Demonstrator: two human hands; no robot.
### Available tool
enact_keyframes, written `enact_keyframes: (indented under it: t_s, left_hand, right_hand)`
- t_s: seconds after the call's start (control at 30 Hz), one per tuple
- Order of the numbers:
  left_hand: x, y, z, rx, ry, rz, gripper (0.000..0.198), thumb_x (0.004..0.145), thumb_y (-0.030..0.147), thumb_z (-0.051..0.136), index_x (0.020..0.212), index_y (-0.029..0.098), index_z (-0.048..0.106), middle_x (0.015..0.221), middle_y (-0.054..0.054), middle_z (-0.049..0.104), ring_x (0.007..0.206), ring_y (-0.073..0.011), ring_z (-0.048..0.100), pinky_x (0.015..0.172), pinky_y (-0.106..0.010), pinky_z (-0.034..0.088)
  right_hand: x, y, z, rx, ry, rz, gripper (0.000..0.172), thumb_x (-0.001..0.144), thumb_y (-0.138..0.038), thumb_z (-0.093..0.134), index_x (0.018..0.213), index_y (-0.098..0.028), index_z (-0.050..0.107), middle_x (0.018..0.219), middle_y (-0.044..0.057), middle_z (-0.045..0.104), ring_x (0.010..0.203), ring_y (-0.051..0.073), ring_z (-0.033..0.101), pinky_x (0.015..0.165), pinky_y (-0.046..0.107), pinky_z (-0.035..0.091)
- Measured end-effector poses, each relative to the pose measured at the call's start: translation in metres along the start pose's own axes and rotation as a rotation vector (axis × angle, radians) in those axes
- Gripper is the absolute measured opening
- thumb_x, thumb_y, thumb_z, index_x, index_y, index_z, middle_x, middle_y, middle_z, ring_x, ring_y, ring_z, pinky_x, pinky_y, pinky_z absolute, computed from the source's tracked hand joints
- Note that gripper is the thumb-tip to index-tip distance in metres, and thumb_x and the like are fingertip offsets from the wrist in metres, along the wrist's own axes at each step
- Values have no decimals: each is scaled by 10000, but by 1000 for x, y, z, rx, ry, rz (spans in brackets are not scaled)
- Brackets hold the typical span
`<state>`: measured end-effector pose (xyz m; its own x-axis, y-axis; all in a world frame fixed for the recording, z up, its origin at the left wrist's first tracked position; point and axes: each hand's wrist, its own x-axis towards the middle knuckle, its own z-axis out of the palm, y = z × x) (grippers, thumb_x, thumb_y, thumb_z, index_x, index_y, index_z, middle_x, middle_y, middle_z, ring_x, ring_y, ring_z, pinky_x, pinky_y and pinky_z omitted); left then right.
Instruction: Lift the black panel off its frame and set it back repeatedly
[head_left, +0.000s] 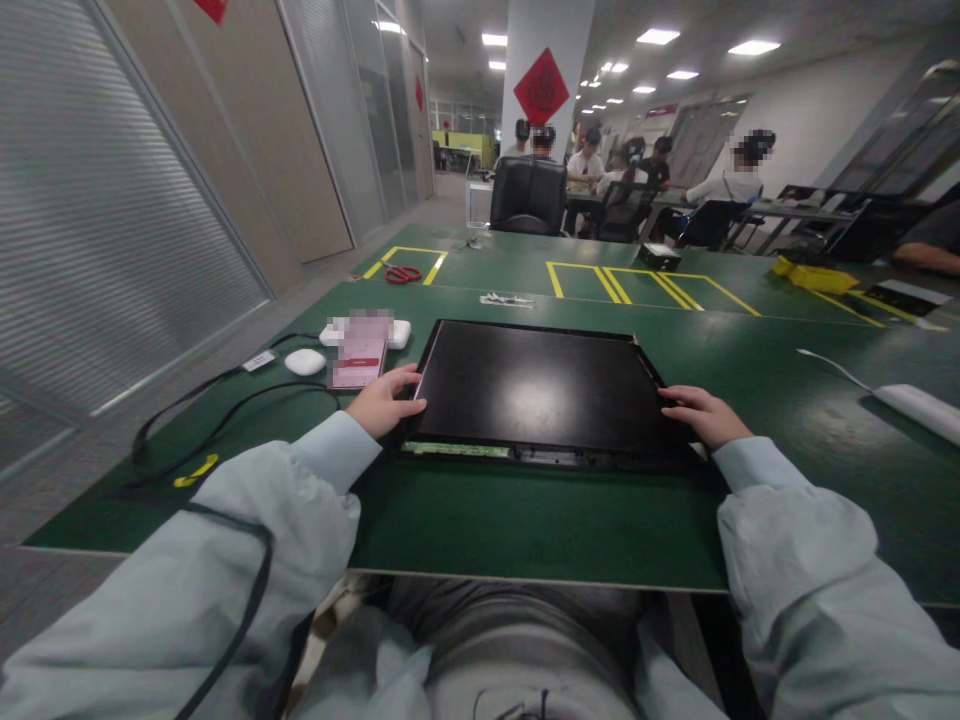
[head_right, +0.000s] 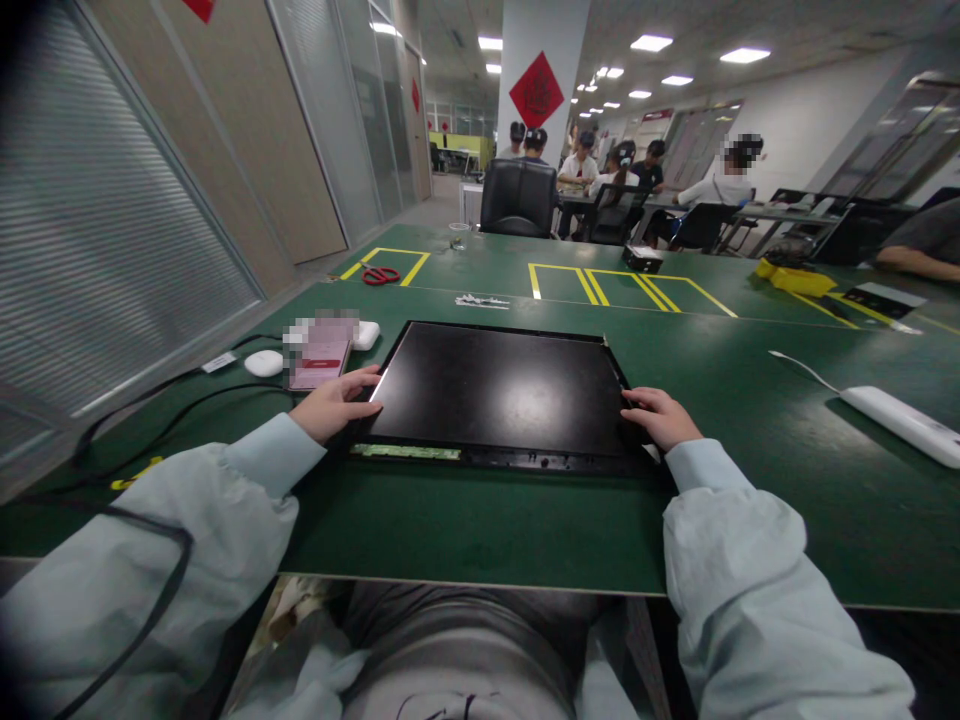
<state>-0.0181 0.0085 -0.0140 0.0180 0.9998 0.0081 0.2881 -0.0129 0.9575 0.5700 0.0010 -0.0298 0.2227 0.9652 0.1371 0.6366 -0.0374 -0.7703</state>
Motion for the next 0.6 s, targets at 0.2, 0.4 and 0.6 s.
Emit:
enact_keyframes:
  t_s: [0.2, 0.4, 0.6]
  left_hand:
    - [2, -4, -1, -4, -4, 15, 603, 455, 480, 1080, 963, 228, 873, 1767, -206, 599, 1662, -490, 514, 1424, -588, 289]
    - [2, -5, 0, -21, -1, 23, 597, 434, 479, 1076, 933, 229, 865, 1757, -208, 609, 1656, -504, 520, 1417, -612, 306]
    - [7, -12, 0, 23, 4, 32, 595, 450, 485, 1040, 958, 236, 856, 1771, -213, 591, 1676, -498, 494, 1414, -614, 319]
  right_hand:
    - [0, 2, 4, -21, 28, 0, 312, 598, -459, 891, 874, -315, 887, 1163, 81, 825, 1153, 368, 758, 1179, 596, 583]
    - [2, 3, 9, -69, 38, -10, 262, 624, -404, 857, 870, -312, 863, 1201, 98, 803, 1273, 389, 736, 1255, 588, 539]
    - [6, 6, 7, -26, 16, 27, 311, 578, -262, 770, 870, -321, 859, 1247, 87, 790, 1405, 405, 689, 1349, 575, 448]
